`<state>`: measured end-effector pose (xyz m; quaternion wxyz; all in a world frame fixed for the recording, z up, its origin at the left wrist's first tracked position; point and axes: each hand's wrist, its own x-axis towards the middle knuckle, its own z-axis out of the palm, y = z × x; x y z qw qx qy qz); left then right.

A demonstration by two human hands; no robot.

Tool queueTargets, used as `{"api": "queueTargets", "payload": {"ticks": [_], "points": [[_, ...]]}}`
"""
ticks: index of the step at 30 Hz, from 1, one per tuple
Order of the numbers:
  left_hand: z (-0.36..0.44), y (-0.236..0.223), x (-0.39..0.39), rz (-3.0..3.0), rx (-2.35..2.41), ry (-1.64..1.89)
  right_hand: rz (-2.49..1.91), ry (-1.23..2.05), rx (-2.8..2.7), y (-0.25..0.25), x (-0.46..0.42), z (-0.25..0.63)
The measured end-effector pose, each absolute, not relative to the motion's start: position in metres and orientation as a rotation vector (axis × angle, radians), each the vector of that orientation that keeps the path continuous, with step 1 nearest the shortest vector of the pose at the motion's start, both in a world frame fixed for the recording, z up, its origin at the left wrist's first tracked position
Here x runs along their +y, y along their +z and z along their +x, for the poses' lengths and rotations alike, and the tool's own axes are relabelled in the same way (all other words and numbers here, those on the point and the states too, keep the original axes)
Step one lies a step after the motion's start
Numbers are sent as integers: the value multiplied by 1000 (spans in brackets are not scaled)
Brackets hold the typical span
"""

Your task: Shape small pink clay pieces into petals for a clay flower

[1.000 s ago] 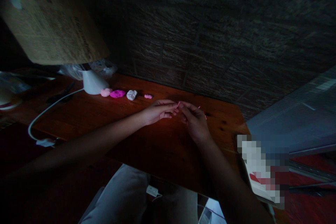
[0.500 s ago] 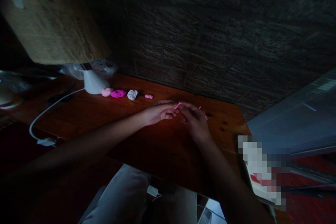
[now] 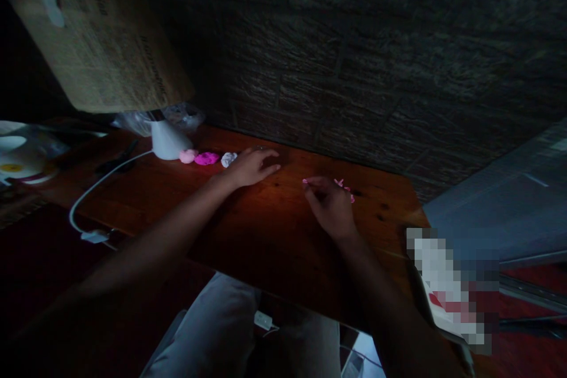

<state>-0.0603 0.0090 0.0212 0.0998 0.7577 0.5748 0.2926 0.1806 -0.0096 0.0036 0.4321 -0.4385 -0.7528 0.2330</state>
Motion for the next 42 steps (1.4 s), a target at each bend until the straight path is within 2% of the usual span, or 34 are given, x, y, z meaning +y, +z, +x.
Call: {"api": "queueTargets", "payload": {"ticks": [3, 6, 9, 16, 21, 24, 30, 34, 42], "points": [[-83, 28, 8, 2179, 1946, 416, -1098, 294, -2103, -2, -5, 179], [-90, 29, 7, 2178, 1987, 323, -1125, 114, -2223, -8, 0, 176], [-88, 27, 10, 2179, 2046, 326, -1131, 152, -2334, -12, 2, 174], [-75, 22, 16, 2290, 1861, 542, -1132, 331, -2207, -7, 2, 179], [-48, 8, 11, 2281, 1180, 1031, -1135, 583, -1967, -4, 2, 184], [-32, 0, 7, 2261, 1004, 1182, -1088, 746, -1895, -2, 1, 184], [-22, -1, 3, 2240, 945, 1226, -974, 927, -1792, 5, -1, 184], [-19, -2, 4, 2019, 970, 1226, -964, 1035, -1701, 9, -1, 185], [-18, -6, 9, 1753, 871, 1205, -963, 1043, -1646, 7, -1, 182]]}}
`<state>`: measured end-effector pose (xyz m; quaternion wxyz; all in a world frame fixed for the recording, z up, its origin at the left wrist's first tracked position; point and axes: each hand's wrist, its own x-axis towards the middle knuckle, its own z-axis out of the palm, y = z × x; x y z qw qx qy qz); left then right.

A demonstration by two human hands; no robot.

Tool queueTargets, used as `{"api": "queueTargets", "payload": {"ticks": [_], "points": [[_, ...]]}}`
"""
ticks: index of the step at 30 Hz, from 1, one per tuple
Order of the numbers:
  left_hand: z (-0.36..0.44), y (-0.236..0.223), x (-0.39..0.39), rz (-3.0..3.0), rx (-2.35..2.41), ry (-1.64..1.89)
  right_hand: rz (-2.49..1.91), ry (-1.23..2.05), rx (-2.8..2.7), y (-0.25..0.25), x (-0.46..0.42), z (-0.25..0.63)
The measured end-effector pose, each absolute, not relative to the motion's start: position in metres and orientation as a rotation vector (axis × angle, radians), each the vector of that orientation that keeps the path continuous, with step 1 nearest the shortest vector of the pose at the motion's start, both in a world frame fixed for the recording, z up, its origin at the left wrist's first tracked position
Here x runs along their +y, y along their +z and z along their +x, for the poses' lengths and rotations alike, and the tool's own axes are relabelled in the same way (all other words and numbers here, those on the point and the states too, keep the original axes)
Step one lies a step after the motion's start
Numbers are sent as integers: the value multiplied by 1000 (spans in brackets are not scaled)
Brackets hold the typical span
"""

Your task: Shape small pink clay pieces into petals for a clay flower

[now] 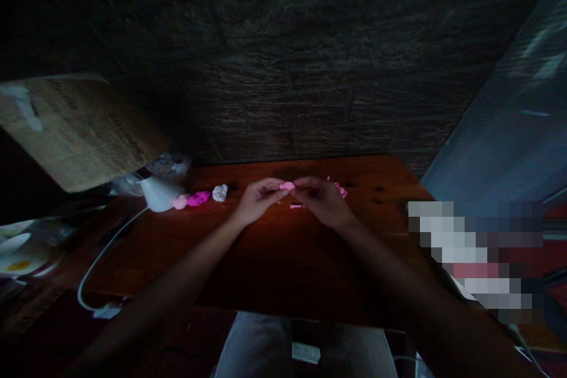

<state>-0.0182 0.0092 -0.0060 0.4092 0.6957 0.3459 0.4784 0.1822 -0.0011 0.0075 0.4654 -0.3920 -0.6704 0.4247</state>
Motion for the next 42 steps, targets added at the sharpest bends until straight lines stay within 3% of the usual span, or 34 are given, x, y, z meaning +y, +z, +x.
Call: {"api": "queueTargets", "payload": {"ticks": [10, 24, 33, 42], "points": [[-14, -13, 7, 1840, 925, 1198, -1020, 683, -1849, 10, -5, 184], [-13, -7, 0, 2043, 968, 1137, -1062, 600, -1942, 12, -4, 186], [-7, 4, -13, 2092, 1043, 1267, -1043, 831, -1668, 12, -4, 180], [-3, -6, 4, 1585, 925, 1323, -978, 1037, -1397, 8, 2, 178]]}}
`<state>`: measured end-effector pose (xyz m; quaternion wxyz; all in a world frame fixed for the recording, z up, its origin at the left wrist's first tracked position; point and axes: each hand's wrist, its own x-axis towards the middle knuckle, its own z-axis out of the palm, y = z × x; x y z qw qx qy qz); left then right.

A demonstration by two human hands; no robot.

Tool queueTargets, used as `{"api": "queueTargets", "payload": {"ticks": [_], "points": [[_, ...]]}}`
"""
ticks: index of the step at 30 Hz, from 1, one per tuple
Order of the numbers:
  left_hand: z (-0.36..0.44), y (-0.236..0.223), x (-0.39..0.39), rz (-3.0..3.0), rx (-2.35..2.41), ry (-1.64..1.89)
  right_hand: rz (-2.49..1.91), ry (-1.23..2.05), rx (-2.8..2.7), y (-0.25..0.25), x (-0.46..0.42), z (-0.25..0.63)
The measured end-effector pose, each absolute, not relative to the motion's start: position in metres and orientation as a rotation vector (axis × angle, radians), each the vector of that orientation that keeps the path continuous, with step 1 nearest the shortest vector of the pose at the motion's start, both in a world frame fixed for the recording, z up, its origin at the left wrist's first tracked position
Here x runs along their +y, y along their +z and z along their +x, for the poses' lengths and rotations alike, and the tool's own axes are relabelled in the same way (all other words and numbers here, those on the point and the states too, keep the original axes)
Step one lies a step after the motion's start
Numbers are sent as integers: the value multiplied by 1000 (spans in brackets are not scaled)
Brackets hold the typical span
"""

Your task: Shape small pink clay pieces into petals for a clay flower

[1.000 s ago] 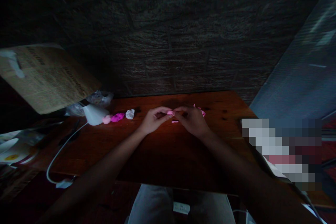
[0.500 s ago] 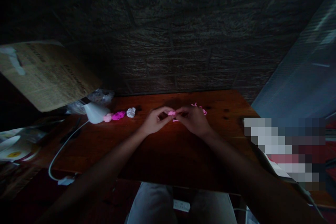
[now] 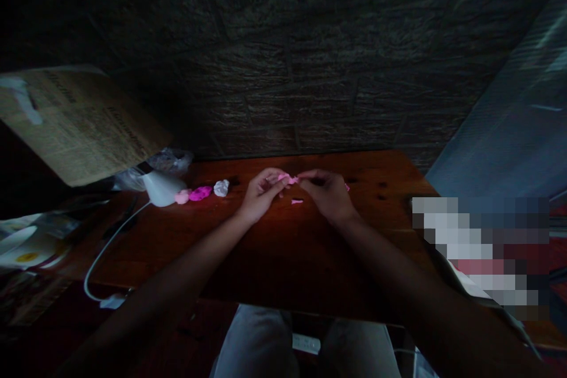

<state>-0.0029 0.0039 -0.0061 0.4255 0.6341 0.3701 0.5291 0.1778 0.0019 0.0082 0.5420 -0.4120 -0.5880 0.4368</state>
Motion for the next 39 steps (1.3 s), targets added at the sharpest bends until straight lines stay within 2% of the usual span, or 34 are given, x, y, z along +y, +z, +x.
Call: {"api": "queueTargets", "payload": {"ticks": [10, 24, 39], "points": [[-8, -12, 8, 1534, 895, 1170, -906, 1007, -1710, 5, 0, 183], [-12, -9, 8, 1476, 825, 1076, -1016, 671, -1965, 6, -3, 184], [-12, -17, 10, 1769, 890, 1177, -942, 718, -1969, 3, -4, 182]]}}
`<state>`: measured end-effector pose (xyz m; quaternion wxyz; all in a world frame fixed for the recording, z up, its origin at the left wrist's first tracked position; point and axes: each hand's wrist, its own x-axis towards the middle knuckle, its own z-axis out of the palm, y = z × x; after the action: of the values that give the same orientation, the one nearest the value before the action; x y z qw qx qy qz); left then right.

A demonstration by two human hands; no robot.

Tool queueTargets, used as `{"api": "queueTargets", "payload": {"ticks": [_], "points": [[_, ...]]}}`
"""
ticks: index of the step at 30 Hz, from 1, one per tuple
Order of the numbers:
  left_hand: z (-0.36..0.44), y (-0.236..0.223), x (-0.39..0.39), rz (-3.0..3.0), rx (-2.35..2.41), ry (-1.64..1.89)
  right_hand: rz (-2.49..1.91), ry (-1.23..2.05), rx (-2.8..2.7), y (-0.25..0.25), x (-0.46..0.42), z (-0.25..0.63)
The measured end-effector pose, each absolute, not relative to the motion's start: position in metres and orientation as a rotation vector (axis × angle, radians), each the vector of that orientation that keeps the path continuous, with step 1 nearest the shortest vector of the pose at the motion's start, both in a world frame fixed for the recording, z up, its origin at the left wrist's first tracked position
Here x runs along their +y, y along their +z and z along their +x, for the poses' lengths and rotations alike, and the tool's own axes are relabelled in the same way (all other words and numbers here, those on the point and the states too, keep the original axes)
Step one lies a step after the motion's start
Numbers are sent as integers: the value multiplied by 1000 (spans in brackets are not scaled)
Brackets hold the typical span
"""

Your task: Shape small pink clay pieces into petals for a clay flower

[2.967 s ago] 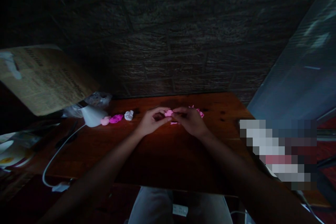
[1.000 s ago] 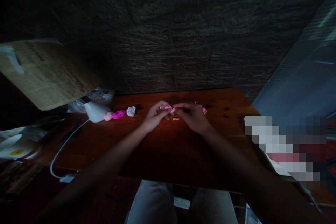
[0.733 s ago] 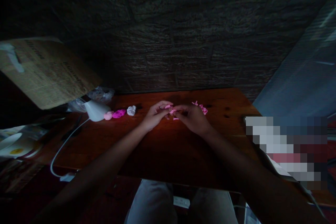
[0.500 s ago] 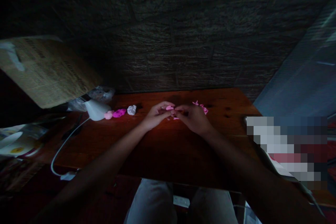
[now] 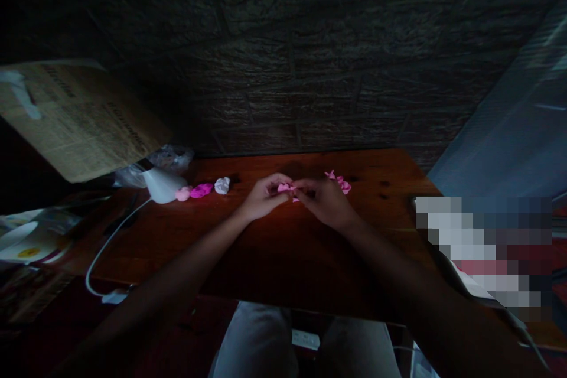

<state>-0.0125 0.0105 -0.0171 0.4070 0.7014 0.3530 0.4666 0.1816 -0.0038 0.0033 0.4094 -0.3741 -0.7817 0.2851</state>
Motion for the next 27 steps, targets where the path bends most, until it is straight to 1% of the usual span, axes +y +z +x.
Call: {"api": "queueTargets", "payload": {"ticks": [8, 15, 18, 23, 27], "points": [[-12, -14, 8, 1845, 919, 1157, -1034, 660, -1963, 1, -2, 182], [-17, -6, 7, 1993, 884, 1074, -1069, 612, -2065, 7, -8, 179], [-19, -3, 7, 1992, 870, 1038, -1042, 691, -2032, 8, -9, 179], [-19, -4, 9, 1860, 812, 1029, -1002, 973, -1907, 8, -7, 180], [-18, -9, 11, 1733, 805, 1014, -972, 974, -1833, 7, -4, 181]]}}
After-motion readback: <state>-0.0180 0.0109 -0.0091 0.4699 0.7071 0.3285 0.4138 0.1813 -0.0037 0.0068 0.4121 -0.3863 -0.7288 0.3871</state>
